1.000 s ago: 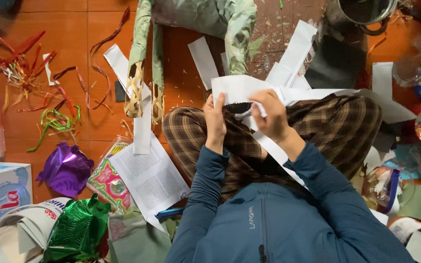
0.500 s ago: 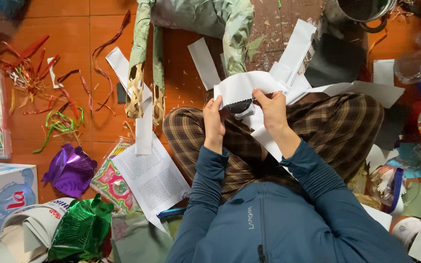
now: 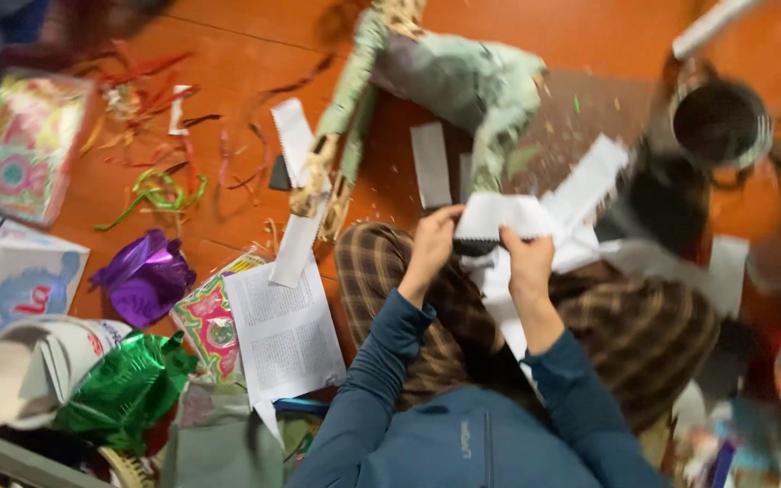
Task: Applying paper strips and adhesive to a giraffe-shaped frame to create a piñata
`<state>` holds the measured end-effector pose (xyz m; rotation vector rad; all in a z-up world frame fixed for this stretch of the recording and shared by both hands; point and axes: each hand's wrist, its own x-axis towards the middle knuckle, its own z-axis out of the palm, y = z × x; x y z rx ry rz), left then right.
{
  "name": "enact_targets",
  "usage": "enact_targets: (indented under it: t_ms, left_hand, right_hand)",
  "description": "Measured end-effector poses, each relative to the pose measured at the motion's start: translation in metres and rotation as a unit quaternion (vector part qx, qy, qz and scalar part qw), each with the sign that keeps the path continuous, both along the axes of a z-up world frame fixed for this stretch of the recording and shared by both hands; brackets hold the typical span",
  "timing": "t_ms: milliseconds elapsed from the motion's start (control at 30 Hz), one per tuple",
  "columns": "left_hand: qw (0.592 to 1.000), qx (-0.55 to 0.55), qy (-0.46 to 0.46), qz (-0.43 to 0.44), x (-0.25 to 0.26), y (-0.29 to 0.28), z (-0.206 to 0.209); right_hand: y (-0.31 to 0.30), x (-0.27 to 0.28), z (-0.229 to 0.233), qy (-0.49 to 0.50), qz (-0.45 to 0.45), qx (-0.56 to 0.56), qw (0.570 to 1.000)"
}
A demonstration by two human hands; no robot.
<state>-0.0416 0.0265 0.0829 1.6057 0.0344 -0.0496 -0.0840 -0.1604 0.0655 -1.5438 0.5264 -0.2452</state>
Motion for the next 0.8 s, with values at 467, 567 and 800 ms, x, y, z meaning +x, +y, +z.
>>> enact_targets:
  t_ms: [467,567,800]
  left_hand:
    - [0.964,0.03,0.216,-0.151,0.015,-0.031,0.035]
    - [0.953,-0.156,0.239,-0.099,0.017,-0.037,0.0]
    - [0.949,-0.181,0.237,-0.107,0.021,-0.039,-0.013]
  right_hand:
    - [0.01,0.005,0.018,0.011,-0.08,0.044,0.996]
    - [0.005,0.009,0.019,0.027,-0.071,0.003,0.997]
    - [-0.005,-0.006,0.024,0.062,-0.029,0.009,0.998]
